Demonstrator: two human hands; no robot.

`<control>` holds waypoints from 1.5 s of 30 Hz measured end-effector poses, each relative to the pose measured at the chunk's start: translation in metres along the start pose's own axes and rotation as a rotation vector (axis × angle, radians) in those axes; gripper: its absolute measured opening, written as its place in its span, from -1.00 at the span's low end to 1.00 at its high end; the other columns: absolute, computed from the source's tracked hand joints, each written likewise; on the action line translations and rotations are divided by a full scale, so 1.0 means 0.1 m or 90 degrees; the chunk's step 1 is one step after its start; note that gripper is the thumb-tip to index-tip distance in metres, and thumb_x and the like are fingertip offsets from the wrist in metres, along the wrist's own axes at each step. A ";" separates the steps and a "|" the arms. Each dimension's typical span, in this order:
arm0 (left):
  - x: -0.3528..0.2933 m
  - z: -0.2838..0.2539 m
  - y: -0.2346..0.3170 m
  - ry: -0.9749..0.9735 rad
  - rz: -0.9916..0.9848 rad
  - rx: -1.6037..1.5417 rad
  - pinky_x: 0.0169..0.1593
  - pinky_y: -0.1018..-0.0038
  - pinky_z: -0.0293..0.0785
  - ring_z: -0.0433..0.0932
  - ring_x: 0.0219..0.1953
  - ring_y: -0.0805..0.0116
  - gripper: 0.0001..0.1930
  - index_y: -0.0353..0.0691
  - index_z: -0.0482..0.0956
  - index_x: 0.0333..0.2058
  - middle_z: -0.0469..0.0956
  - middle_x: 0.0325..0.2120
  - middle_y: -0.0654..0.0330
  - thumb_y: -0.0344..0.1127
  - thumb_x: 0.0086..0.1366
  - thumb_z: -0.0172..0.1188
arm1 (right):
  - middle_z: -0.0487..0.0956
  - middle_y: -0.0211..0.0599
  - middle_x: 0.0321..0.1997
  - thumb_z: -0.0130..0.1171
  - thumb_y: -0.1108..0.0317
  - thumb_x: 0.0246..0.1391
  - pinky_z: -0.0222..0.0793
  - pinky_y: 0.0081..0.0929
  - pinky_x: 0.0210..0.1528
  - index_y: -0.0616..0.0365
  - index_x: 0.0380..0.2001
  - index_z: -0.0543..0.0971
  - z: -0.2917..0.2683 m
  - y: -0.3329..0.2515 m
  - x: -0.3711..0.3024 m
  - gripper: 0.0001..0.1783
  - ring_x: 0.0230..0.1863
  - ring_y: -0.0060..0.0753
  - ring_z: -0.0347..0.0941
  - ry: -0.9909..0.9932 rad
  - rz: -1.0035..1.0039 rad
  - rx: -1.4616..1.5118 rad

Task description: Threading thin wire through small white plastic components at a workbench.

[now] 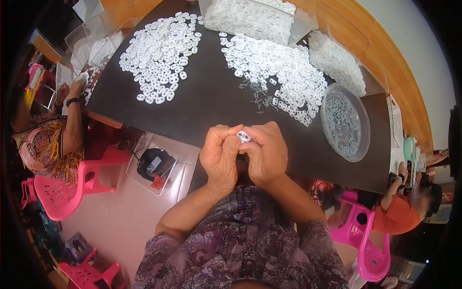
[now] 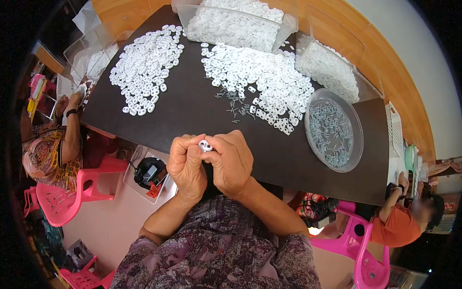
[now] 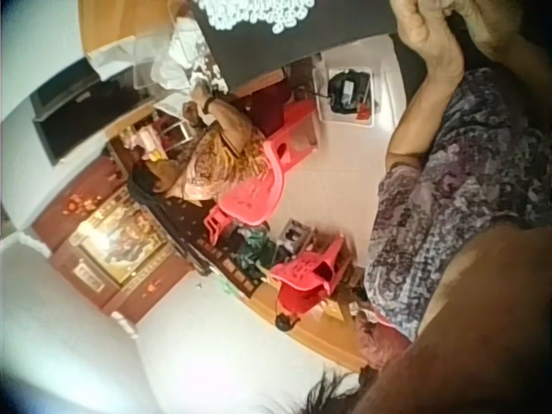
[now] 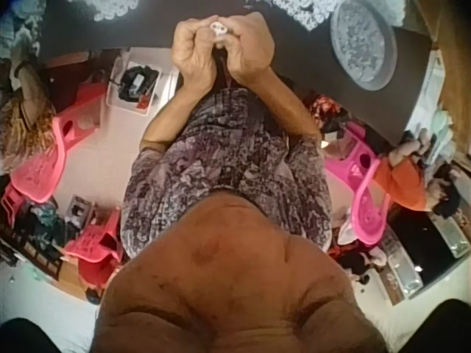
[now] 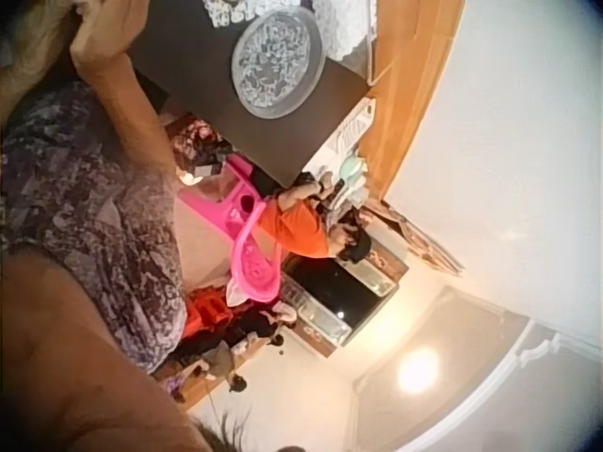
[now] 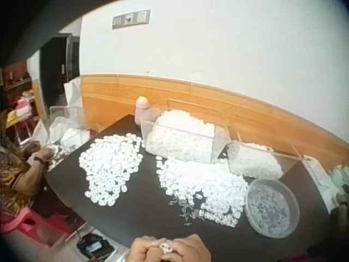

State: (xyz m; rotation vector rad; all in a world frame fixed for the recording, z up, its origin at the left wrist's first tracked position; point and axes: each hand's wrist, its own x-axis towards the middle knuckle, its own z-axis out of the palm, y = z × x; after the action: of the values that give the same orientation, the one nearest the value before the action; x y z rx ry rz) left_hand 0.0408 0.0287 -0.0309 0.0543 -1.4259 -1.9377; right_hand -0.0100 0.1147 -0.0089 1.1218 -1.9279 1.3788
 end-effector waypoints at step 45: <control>1.27 -0.14 -0.60 -0.351 0.234 0.772 -0.30 0.22 0.37 0.42 -0.35 0.07 -0.93 -0.26 0.41 -0.55 0.40 -0.50 0.08 -0.57 -0.03 0.08 | 0.57 -0.16 -0.37 0.17 0.50 -0.06 0.39 -0.44 -0.23 0.23 -0.37 0.58 -1.25 1.45 1.32 -0.87 -0.31 -0.24 0.50 -0.009 0.017 -0.375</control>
State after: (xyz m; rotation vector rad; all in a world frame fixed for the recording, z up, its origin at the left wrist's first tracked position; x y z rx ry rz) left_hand -0.0783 -0.0468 -0.0410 -0.1840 -2.5598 -0.5825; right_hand -0.2091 0.2085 0.0648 0.8157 -2.1578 0.7242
